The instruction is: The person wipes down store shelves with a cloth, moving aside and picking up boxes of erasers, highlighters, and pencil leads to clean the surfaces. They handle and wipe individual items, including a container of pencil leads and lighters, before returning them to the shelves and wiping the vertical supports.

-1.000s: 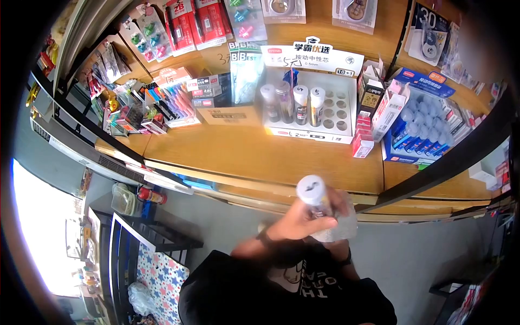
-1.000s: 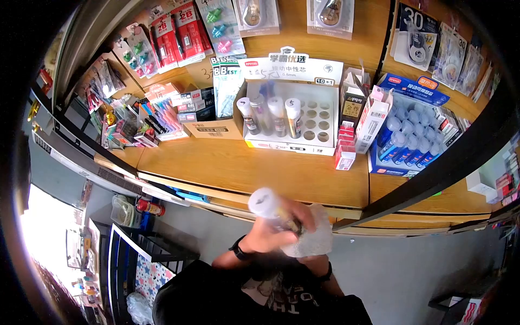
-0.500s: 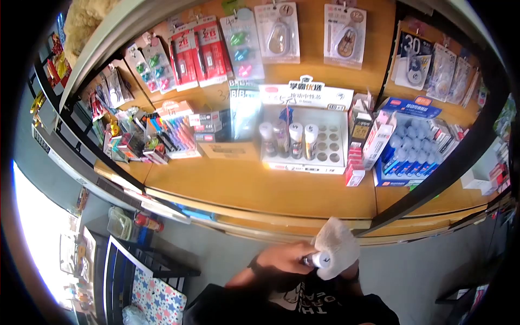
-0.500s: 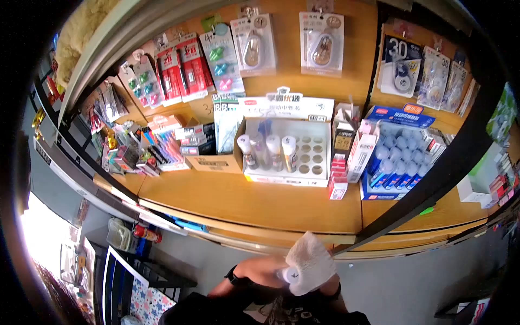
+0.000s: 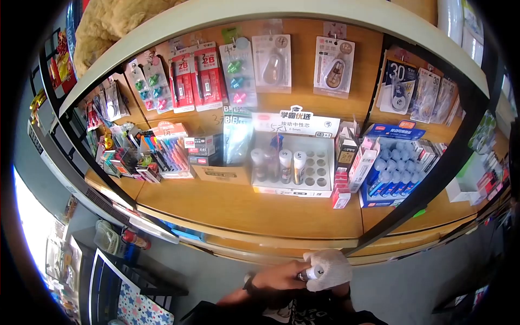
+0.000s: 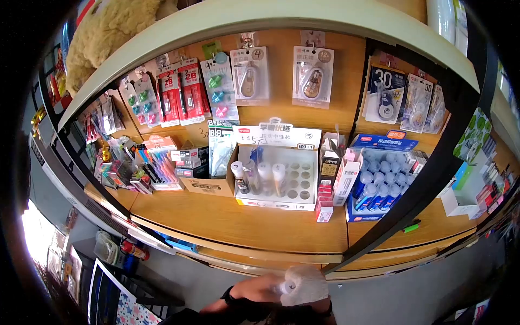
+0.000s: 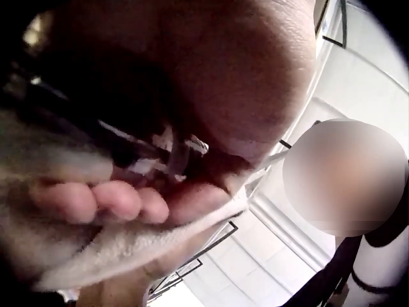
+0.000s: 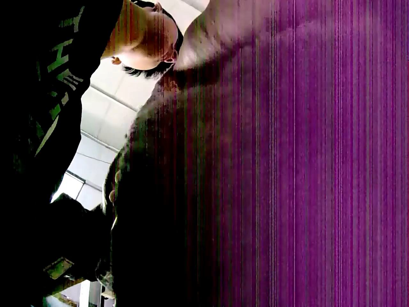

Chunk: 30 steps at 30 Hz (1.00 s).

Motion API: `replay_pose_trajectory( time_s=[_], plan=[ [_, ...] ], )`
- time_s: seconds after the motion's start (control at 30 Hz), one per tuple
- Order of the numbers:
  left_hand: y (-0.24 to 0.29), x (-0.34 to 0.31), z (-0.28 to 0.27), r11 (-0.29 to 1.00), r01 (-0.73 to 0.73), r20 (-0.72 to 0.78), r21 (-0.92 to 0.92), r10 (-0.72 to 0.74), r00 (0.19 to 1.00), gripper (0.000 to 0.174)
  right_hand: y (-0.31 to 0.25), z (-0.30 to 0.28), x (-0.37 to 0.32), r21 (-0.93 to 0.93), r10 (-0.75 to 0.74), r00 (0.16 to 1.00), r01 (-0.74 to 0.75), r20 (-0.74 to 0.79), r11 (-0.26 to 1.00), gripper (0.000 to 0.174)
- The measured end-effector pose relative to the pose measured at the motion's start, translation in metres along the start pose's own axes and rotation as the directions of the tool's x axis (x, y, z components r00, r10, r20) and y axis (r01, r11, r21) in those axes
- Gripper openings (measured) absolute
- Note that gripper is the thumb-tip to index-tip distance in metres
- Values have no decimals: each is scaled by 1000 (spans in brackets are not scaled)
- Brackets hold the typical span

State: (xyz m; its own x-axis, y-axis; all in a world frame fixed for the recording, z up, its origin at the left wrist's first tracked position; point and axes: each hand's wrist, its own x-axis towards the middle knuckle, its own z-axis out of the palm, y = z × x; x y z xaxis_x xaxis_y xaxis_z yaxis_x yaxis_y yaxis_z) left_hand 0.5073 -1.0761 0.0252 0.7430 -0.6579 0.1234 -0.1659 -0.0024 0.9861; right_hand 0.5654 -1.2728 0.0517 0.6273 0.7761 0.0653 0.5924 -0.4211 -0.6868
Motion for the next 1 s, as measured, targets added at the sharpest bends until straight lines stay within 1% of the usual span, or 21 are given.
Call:
replay_pose_trajectory(
  time_s=[0.07, 0.1, 0.2, 0.3, 0.4, 0.43, 0.5, 0.6, 0.73, 0.8, 0.83, 0.93, 0.97, 1.0],
  plan=[
    [9, 3, 4, 996, 88, -31, 7, -88, 996, 41, 2, 3, -6, 44, 7, 994, -3, -107, 999, 46],
    [11, 3, 8, 996, 84, -86, 13, -82, 993, 41, 5, 4, -9, 36, 32, 995, -28, -96, 999, 46],
    [-12, 2, 16, 965, 114, -205, 236, -66, 977, 44, 13, 10, -13, 13, 89, 993, -89, -80, 996, 47],
    [-20, 5, 21, 959, 84, -360, 269, 19, 933, 44, 14, 21, -2, 77, 48, 987, -36, -152, 996, 47],
    [-9, -6, 14, 980, -129, -393, 149, 178, 902, 36, 10, 43, 13, 215, -10, 960, 74, -281, 974, 48],
    [-9, -8, 13, 963, -224, -420, 152, 268, 867, 36, 9, 51, 19, 266, -20, 948, 109, -317, 958, 48],
    [-9, -11, 12, 900, -404, -470, 166, 432, 770, 36, 4, 68, 27, 353, -26, 927, 168, -373, 921, 48],
    [-4, -18, 3, 798, -423, -430, 430, 593, 681, 40, -4, 91, 34, 446, -28, 907, 233, -421, 864, 49],
    [8, -41, -8, 820, -368, -526, 438, 566, 635, 41, -16, 109, 44, 509, -28, 893, 282, -449, 813, 51],
    [14, -52, -18, 835, -381, -535, 398, 548, 643, 42, -23, 112, 45, 521, -36, 893, 293, -448, 801, 52],
    [15, -58, -23, 843, -385, -538, 376, 537, 649, 43, -27, 110, 42, 514, -72, 913, 290, -401, 807, 52],
    [6, -70, -35, 864, -381, -599, 331, 504, 622, 50, -5, 129, 37, 497, 68, 978, 39, -195, 867, 44],
    [6, -74, -38, 877, -380, -642, 294, 476, 601, 49, -21, 120, 43, 487, 89, 966, 42, -243, 872, 38],
    [3, -77, -43, 912, -348, -670, 217, 398, 626, 49, -38, 111, 48, 477, 110, 951, 44, -290, 878, 32]
  ],
)
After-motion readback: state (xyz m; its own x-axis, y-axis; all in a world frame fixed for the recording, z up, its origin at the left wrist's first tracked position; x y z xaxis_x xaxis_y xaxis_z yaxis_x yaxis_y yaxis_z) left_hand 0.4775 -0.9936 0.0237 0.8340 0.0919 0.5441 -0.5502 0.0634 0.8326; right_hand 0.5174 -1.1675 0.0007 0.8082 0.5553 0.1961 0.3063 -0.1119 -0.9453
